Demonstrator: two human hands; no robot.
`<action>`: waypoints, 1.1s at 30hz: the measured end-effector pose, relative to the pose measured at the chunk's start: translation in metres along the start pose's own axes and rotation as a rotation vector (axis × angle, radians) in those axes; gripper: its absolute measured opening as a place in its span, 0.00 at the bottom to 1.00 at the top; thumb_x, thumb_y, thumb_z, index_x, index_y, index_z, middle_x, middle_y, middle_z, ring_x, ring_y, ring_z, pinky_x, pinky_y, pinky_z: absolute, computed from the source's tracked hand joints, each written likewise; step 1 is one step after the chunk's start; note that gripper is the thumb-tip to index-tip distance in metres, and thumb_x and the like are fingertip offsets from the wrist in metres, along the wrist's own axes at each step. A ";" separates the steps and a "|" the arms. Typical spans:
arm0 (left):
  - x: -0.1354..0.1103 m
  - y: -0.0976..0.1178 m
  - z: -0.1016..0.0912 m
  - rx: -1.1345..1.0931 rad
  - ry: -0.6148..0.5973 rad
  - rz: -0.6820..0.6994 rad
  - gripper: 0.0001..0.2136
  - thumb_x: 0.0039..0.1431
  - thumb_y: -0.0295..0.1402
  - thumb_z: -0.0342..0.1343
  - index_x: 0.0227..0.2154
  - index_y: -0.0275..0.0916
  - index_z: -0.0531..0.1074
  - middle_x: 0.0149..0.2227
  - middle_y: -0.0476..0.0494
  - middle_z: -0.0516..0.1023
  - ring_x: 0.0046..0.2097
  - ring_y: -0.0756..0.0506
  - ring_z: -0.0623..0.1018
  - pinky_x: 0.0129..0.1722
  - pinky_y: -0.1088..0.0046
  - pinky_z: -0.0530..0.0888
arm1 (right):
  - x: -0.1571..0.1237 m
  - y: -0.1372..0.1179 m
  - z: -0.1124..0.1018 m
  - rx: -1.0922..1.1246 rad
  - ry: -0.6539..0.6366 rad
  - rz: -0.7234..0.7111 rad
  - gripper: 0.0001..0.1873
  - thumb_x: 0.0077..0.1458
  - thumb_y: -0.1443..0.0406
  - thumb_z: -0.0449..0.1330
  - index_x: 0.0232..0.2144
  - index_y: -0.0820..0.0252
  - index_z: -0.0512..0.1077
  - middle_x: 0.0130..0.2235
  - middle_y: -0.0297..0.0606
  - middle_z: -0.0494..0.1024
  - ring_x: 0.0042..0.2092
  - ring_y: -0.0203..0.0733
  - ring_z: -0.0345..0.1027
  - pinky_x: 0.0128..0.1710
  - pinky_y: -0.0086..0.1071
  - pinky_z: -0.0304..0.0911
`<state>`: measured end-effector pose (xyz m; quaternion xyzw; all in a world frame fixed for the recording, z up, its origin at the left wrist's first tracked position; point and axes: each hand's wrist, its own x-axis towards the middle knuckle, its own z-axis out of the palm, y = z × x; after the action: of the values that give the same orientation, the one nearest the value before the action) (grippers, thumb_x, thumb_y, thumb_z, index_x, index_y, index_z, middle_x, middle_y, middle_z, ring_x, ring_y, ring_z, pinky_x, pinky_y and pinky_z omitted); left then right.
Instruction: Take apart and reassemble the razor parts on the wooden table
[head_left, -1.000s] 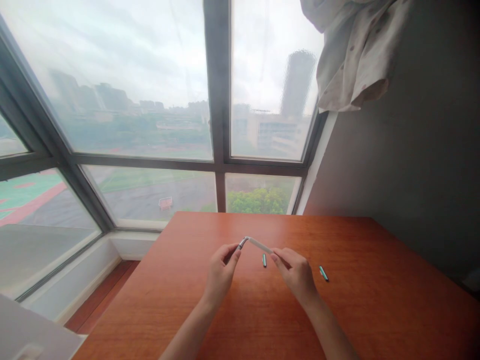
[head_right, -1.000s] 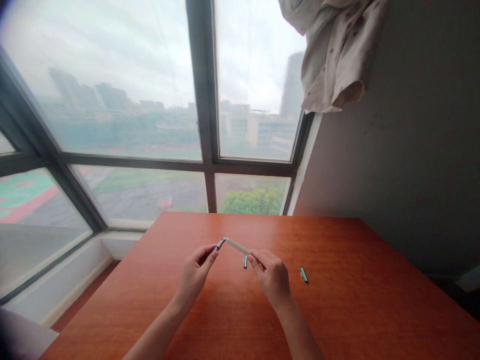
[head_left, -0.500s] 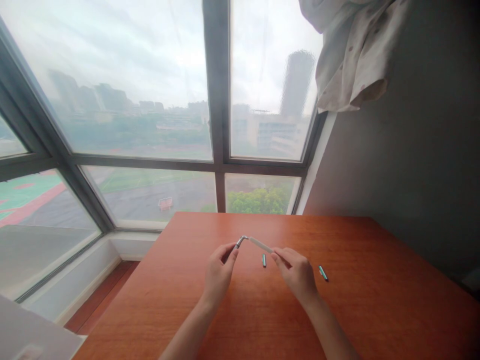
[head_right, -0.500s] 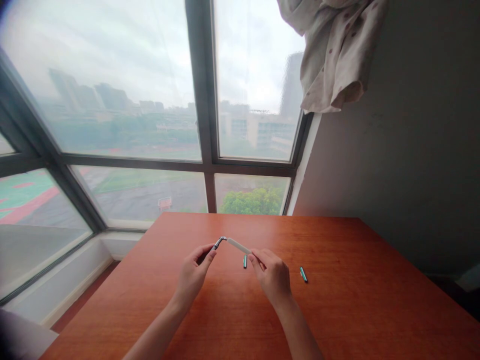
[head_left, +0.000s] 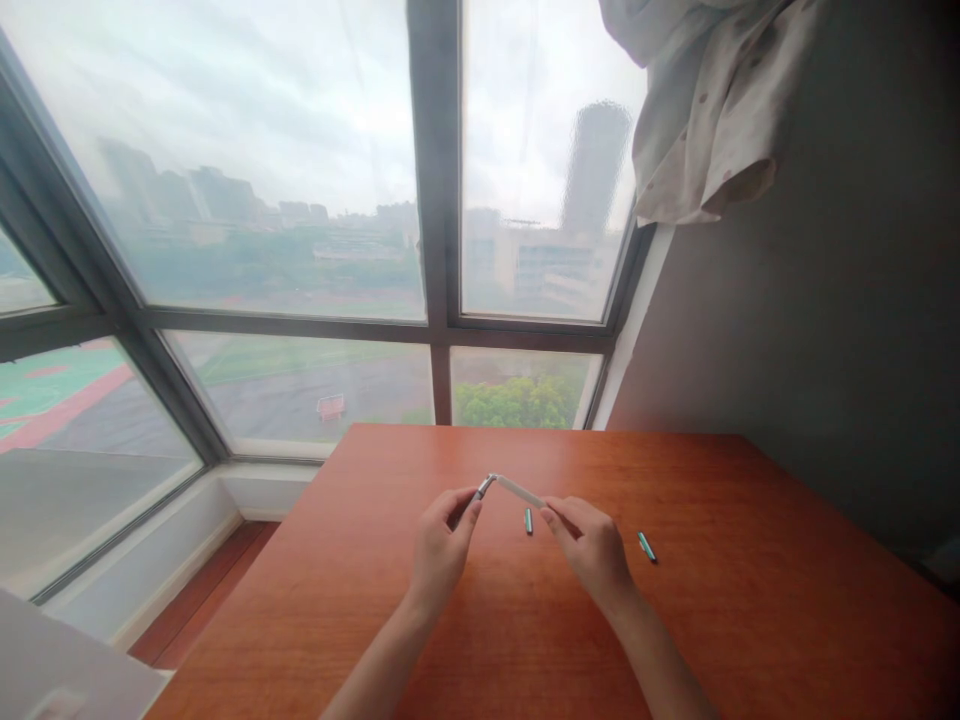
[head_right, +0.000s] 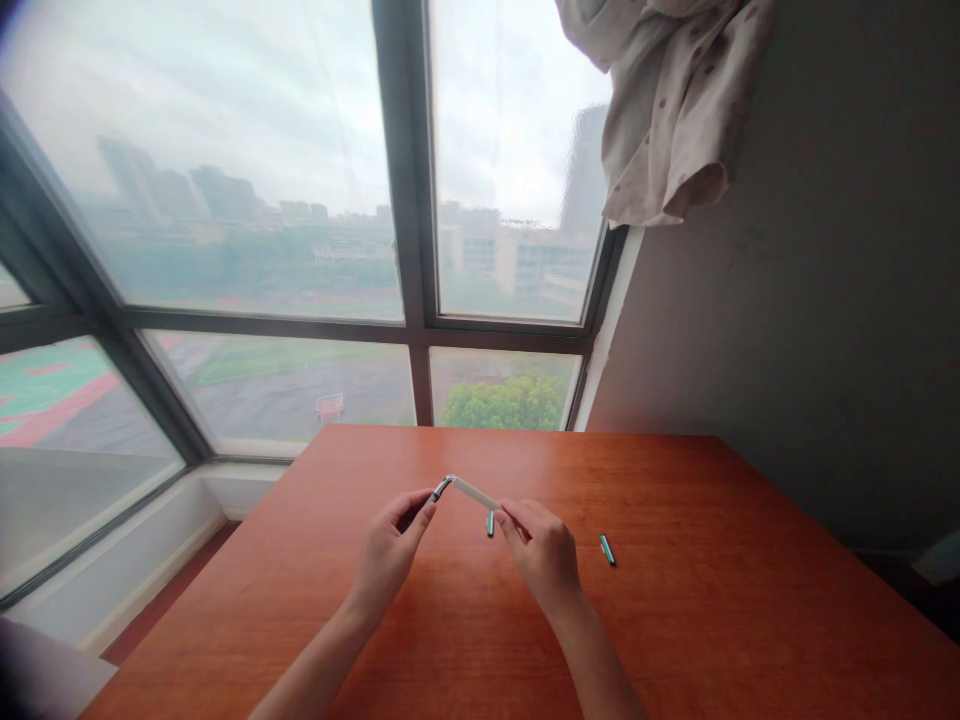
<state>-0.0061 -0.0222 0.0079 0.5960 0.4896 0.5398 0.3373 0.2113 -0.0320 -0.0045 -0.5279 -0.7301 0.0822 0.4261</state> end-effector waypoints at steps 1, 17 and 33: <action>0.000 0.000 0.000 0.000 0.001 0.004 0.11 0.57 0.37 0.56 0.38 0.38 0.77 0.36 0.42 0.81 0.38 0.42 0.79 0.38 0.70 0.74 | 0.000 0.000 0.000 -0.002 -0.002 0.003 0.14 0.62 0.59 0.53 0.39 0.55 0.77 0.31 0.37 0.77 0.30 0.39 0.70 0.33 0.28 0.61; 0.000 0.003 -0.002 0.034 0.018 0.043 0.11 0.57 0.38 0.56 0.37 0.38 0.77 0.34 0.43 0.80 0.36 0.43 0.78 0.36 0.71 0.73 | 0.001 -0.005 -0.003 -0.048 0.009 0.002 0.16 0.62 0.58 0.52 0.38 0.55 0.78 0.29 0.37 0.77 0.29 0.37 0.69 0.31 0.26 0.59; 0.000 0.003 -0.002 -0.005 0.036 0.015 0.11 0.56 0.38 0.57 0.38 0.39 0.77 0.37 0.42 0.81 0.39 0.42 0.79 0.39 0.69 0.74 | 0.000 -0.003 -0.002 0.013 0.034 -0.010 0.18 0.62 0.56 0.50 0.38 0.57 0.78 0.29 0.40 0.77 0.29 0.40 0.70 0.32 0.28 0.62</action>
<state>-0.0073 -0.0237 0.0110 0.5890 0.4895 0.5543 0.3259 0.2104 -0.0339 -0.0012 -0.5228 -0.7249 0.0760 0.4421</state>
